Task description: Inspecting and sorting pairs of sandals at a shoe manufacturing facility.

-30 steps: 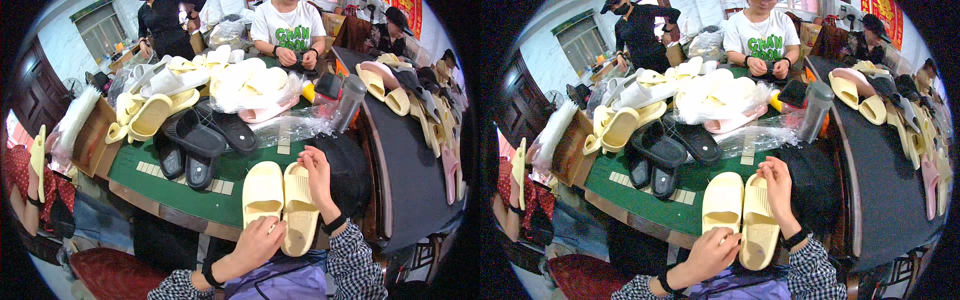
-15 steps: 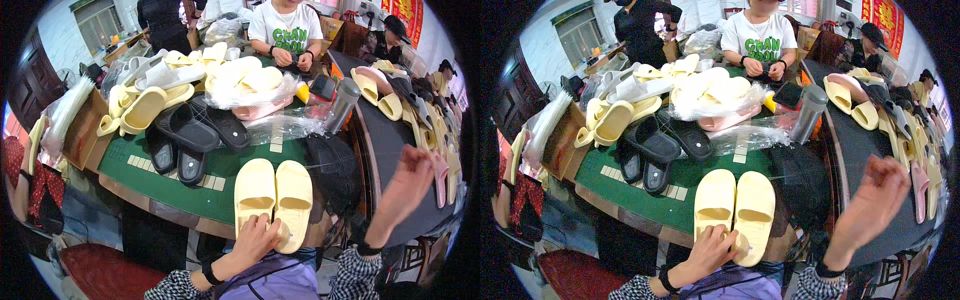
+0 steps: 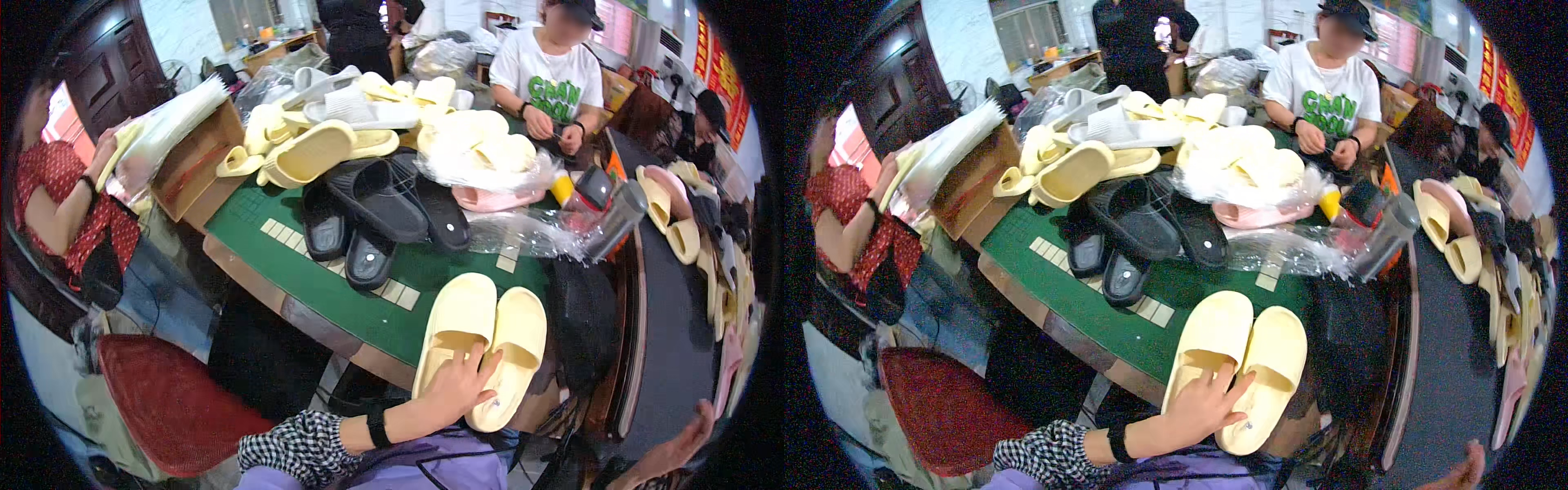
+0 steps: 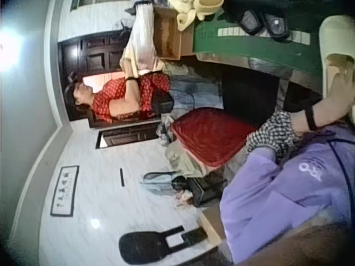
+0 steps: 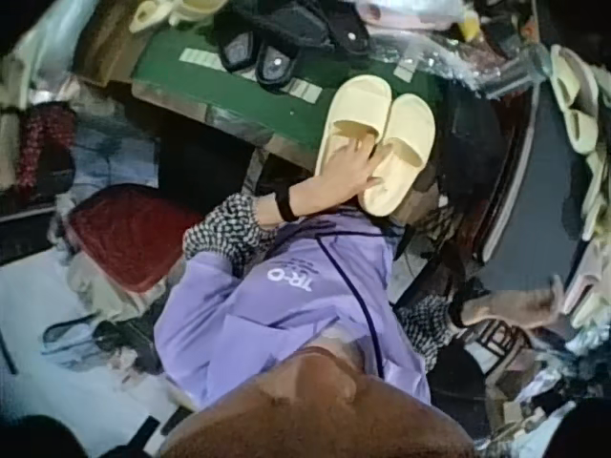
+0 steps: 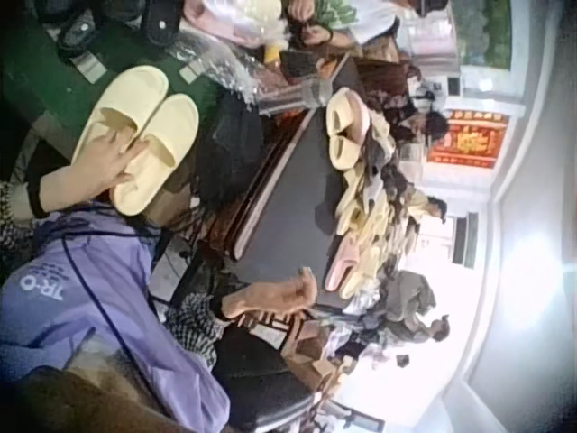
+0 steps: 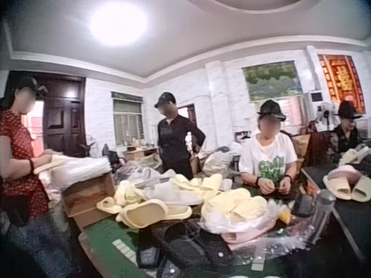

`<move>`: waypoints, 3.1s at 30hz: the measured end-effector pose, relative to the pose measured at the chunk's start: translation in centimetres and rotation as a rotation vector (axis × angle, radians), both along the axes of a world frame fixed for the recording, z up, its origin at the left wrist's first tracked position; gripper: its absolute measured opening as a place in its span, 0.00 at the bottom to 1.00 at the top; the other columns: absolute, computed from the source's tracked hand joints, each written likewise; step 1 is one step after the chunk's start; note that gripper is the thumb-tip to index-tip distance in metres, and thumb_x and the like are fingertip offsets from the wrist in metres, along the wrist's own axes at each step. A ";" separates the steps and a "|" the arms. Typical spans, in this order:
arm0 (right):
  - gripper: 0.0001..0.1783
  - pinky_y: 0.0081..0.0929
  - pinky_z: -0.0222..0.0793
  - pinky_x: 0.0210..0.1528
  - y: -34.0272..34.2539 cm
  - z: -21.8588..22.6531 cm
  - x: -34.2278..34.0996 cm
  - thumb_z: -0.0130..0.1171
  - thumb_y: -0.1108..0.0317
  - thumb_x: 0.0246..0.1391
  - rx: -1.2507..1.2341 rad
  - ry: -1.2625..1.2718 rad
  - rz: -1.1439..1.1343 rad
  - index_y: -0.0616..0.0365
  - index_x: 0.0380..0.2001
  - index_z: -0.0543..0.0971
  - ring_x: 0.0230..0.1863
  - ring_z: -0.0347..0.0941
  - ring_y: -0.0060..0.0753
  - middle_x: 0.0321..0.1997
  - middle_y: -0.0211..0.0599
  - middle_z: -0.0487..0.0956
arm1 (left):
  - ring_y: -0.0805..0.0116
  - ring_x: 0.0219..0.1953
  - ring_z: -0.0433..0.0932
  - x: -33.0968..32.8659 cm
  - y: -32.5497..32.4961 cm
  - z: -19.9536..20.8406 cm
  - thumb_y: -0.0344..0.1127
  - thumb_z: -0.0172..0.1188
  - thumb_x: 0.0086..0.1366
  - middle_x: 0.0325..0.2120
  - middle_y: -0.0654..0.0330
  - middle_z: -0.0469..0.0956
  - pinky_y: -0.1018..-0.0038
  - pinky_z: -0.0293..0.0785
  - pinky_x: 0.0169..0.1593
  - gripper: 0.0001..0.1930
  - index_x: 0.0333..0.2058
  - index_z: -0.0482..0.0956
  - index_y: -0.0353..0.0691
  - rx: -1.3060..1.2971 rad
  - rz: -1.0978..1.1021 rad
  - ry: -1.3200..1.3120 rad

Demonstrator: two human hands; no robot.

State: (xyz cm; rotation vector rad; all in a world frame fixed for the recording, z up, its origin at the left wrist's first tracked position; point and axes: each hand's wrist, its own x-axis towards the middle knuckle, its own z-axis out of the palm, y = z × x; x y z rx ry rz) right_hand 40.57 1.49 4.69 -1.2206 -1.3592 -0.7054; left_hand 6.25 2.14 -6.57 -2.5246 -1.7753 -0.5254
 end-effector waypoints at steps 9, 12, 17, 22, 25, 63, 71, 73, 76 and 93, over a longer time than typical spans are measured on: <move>0.08 0.32 0.74 0.41 1.3 -5.4 0.2 0.53 0.71 0.63 -0.585 0.184 0.039 0.63 0.39 0.79 0.37 0.77 0.39 0.37 0.44 0.81 | 0.56 0.39 0.74 -1.0 -1.0 -0.3 0.49 0.60 0.60 0.42 0.46 0.68 0.72 0.77 0.36 0.33 0.56 0.66 0.30 -0.092 -0.016 -0.103; 0.09 0.28 0.70 0.42 2.3 -8.0 3.9 0.51 0.69 0.64 -0.644 0.274 0.122 0.60 0.42 0.77 0.38 0.73 0.32 0.40 0.39 0.77 | 0.55 0.38 0.75 -2.8 -2.0 1.4 0.47 0.59 0.62 0.41 0.50 0.70 0.69 0.77 0.38 0.29 0.55 0.68 0.34 -0.046 -0.022 -0.199; 0.11 0.24 0.64 0.39 3.6 -10.2 5.0 0.44 0.67 0.69 -0.577 0.317 0.193 0.60 0.38 0.74 0.33 0.65 0.22 0.34 0.32 0.73 | 0.48 0.37 0.75 -9.8 -2.5 8.8 0.42 0.58 0.63 0.35 0.48 0.73 0.60 0.74 0.39 0.20 0.48 0.76 0.34 0.142 0.239 -0.414; 0.10 0.24 0.65 0.41 2.9 -9.4 3.6 0.45 0.68 0.69 -0.617 0.393 0.135 0.60 0.37 0.75 0.35 0.67 0.22 0.34 0.32 0.73 | 0.57 0.31 0.72 -18.0 -1.5 12.0 0.25 0.53 0.61 0.31 0.49 0.70 0.68 0.68 0.35 0.10 0.41 0.73 0.30 0.538 0.603 -0.501; 0.10 0.24 0.65 0.42 2.7 -8.9 2.9 0.46 0.69 0.68 -0.600 0.382 0.172 0.61 0.36 0.74 0.35 0.67 0.23 0.34 0.33 0.73 | 0.59 0.35 0.70 -23.7 -2.5 9.9 0.27 0.52 0.65 0.37 0.51 0.67 0.69 0.68 0.38 0.13 0.46 0.70 0.28 0.613 0.764 -0.502; 0.05 0.18 0.64 0.43 1.9 0.0 2.2 0.48 0.76 0.63 -0.545 0.457 0.284 0.63 0.35 0.74 0.37 0.68 0.19 0.33 0.30 0.75 | 0.48 0.62 0.64 -10.4 2.5 5.6 0.30 0.58 0.62 0.60 0.46 0.64 0.62 0.62 0.62 0.19 0.52 0.74 0.33 -0.166 0.107 -0.609; 0.07 0.18 0.65 0.43 6.6 10.7 10.2 0.48 0.71 0.64 -0.260 0.220 -0.006 0.62 0.38 0.74 0.36 0.70 0.20 0.32 0.32 0.76 | 0.48 0.66 0.58 -5.6 1.3 0.3 0.29 0.60 0.62 0.62 0.52 0.62 0.58 0.58 0.65 0.19 0.53 0.74 0.37 -0.287 0.027 -0.562; 0.07 0.22 0.68 0.38 9.3 10.5 15.0 0.49 0.70 0.63 -0.283 0.142 -0.074 0.62 0.39 0.75 0.33 0.73 0.22 0.31 0.33 0.77 | 0.49 0.66 0.58 -5.4 1.3 -1.0 0.29 0.59 0.62 0.62 0.52 0.62 0.58 0.58 0.65 0.18 0.52 0.75 0.37 -0.263 0.023 -0.535; 0.10 0.38 0.70 0.41 13.8 6.8 19.7 0.54 0.65 0.57 -0.367 -0.018 -0.372 0.60 0.37 0.77 0.37 0.76 0.51 0.35 0.48 0.79 | 0.47 0.64 0.59 -5.6 1.1 -1.4 0.30 0.59 0.62 0.59 0.50 0.66 0.54 0.57 0.64 0.17 0.50 0.76 0.37 -0.218 0.041 -0.523; 0.20 0.48 0.71 0.44 17.0 0.9 23.1 0.58 0.61 0.51 -0.704 -0.119 -0.579 0.50 0.48 0.77 0.45 0.76 0.53 0.46 0.45 0.80 | 0.48 0.62 0.61 -4.7 1.1 -1.0 0.29 0.60 0.59 0.56 0.52 0.67 0.53 0.58 0.62 0.17 0.48 0.77 0.40 -0.103 0.056 -0.441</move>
